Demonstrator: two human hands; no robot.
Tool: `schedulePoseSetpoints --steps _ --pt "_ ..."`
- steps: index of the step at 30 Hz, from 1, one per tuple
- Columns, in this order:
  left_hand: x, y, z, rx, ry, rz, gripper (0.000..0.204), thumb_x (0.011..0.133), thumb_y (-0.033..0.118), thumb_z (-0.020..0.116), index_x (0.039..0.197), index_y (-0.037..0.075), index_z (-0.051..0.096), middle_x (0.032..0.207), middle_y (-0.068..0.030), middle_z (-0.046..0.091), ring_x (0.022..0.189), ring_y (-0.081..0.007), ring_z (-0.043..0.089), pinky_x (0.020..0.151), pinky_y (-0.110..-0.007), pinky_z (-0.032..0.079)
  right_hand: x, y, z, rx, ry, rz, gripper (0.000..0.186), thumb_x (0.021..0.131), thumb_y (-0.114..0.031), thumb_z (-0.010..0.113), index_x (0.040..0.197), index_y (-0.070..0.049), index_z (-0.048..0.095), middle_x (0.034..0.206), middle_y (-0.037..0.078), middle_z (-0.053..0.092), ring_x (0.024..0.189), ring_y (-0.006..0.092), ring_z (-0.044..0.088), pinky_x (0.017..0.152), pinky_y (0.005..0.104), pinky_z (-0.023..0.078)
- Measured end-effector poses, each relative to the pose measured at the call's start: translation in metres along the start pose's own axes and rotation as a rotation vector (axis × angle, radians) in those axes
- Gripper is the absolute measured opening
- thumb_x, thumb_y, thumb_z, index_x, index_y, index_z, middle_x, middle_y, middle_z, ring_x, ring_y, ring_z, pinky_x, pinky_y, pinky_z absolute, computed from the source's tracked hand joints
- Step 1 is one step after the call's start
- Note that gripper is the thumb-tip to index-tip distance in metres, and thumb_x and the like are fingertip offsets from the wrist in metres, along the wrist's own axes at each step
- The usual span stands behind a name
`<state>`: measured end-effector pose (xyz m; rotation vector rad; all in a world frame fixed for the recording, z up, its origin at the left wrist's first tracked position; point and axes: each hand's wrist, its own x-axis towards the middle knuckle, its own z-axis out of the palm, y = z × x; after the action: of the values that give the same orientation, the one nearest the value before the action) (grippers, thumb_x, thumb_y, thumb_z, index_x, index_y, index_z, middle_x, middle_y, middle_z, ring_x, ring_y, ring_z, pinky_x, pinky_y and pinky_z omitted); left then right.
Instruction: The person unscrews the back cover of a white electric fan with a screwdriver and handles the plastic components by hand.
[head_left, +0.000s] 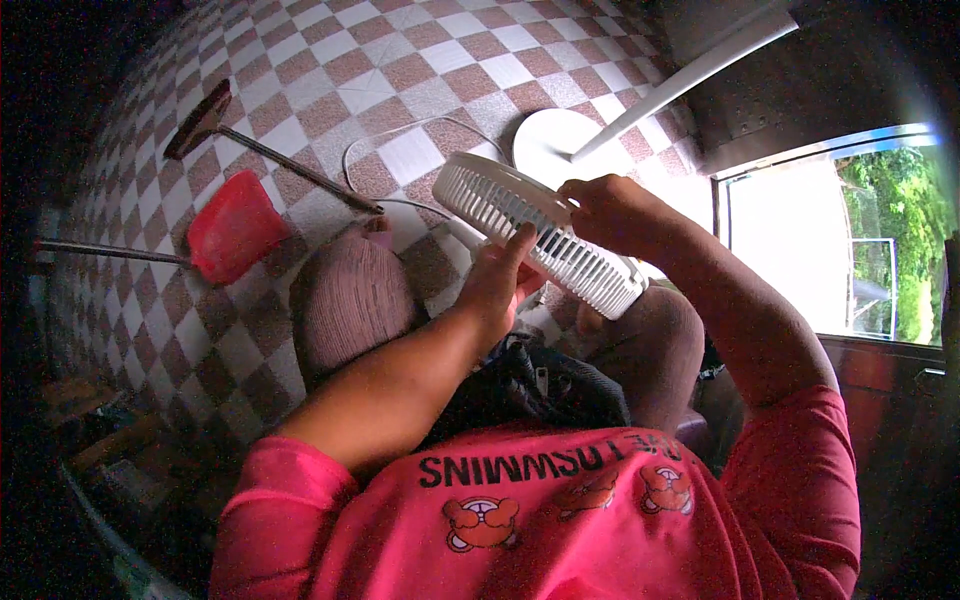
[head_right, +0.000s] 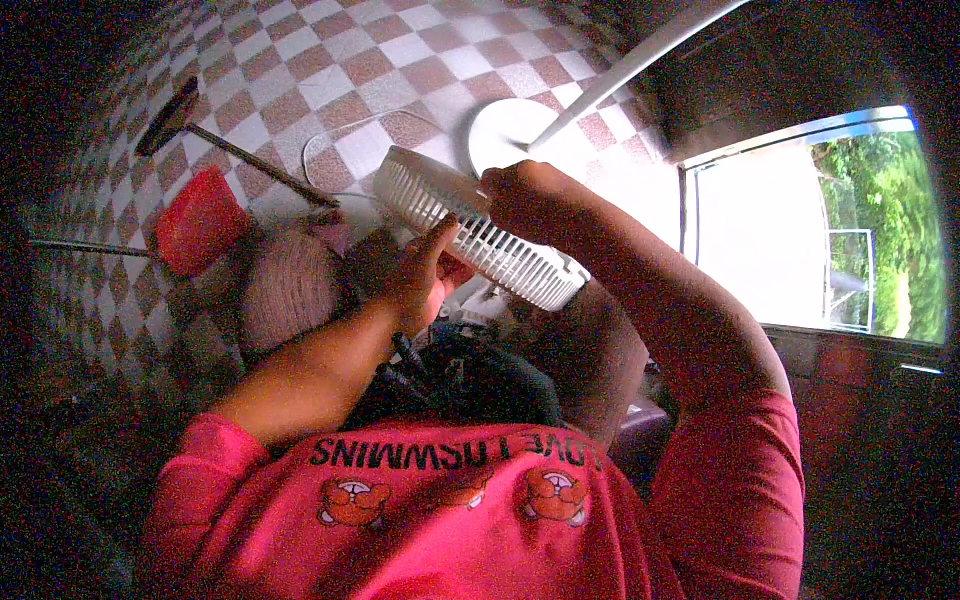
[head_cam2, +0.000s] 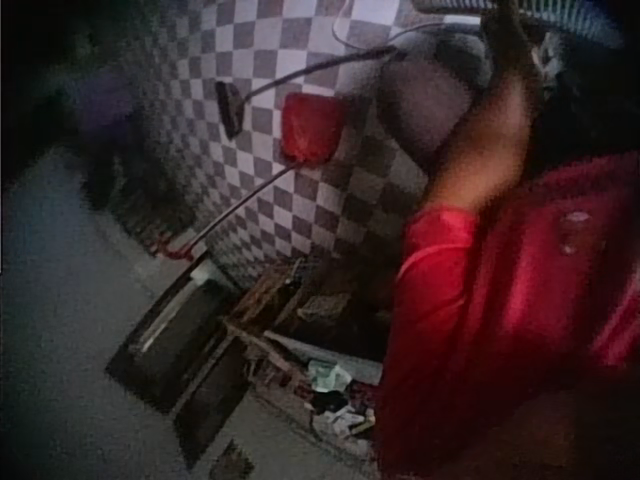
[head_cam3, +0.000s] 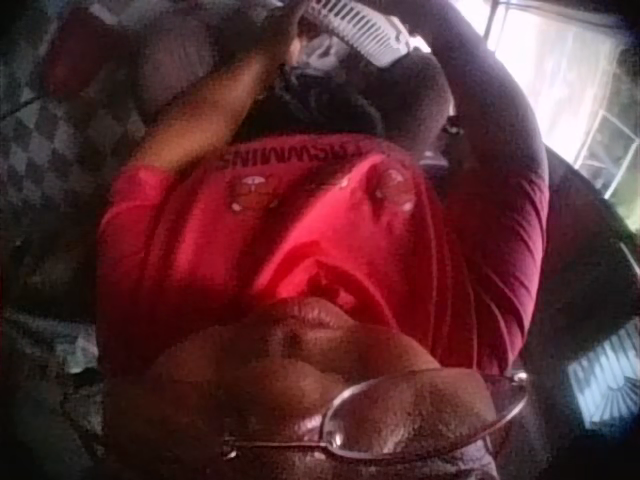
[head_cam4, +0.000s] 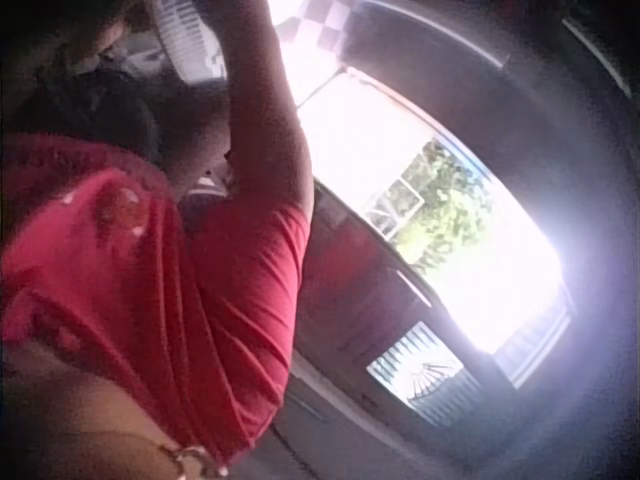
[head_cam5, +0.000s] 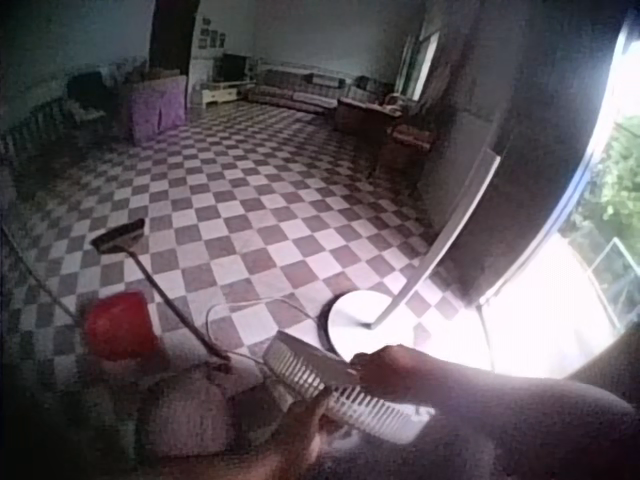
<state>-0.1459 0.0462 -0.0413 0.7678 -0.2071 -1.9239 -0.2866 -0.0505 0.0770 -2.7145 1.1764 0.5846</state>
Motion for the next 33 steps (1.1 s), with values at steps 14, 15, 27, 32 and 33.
schedulePoseSetpoints --steps 14,15,27,32,33 --pt "0.008 -0.013 -0.016 0.204 0.383 -0.192 0.041 0.084 0.031 0.075 0.112 0.005 0.060 0.097 -0.0070 0.066 0.079 -0.0182 0.065 0.061 -0.036 0.055 -0.028 -0.032 0.097 0.264 0.154 0.098 0.025 0.083 -0.016 0.059 0.105 -0.005 0.066 0.098 0.016 0.067 0.079 0.0309 0.067 0.066 0.0394 0.055" --pt "0.009 -0.014 -0.016 0.295 0.420 -0.162 0.040 0.083 0.030 0.075 0.109 0.004 0.060 0.097 -0.0077 0.066 0.078 -0.0179 0.065 0.061 -0.036 0.054 -0.030 -0.036 0.096 0.402 0.195 0.160 0.025 0.083 -0.016 0.060 0.105 -0.005 0.064 0.090 0.018 0.067 0.074 0.0336 0.066 0.064 0.0414 0.054" --pt "0.022 -0.022 -0.040 0.271 0.399 -0.063 0.039 0.084 0.021 0.075 0.106 -0.004 0.056 0.101 -0.0110 0.063 0.082 -0.0193 0.064 0.066 -0.037 0.056 -0.030 -0.042 0.136 0.454 0.648 0.125 0.025 0.085 -0.017 0.065 0.105 -0.003 0.065 0.092 0.018 0.066 0.080 0.0351 0.065 0.069 0.0413 0.054" --pt "0.023 -0.025 -0.039 0.312 0.454 -0.034 0.038 0.086 0.023 0.073 0.115 0.005 0.055 0.108 -0.0102 0.062 0.094 -0.0253 0.063 0.081 -0.044 0.053 -0.036 -0.042 0.133 0.535 0.552 0.198 0.026 0.084 -0.013 0.063 0.108 -0.004 0.063 0.096 0.019 0.065 0.083 0.0362 0.064 0.071 0.0423 0.054" --pt "0.026 -0.025 -0.042 0.322 0.476 -0.057 0.041 0.086 0.023 0.073 0.117 0.004 0.054 0.109 -0.0112 0.062 0.096 -0.0255 0.061 0.083 -0.044 0.052 -0.037 -0.041 0.130 0.522 0.570 0.153 0.027 0.084 -0.012 0.062 0.110 -0.004 0.062 0.098 0.019 0.064 0.083 0.0367 0.064 0.072 0.0426 0.054"
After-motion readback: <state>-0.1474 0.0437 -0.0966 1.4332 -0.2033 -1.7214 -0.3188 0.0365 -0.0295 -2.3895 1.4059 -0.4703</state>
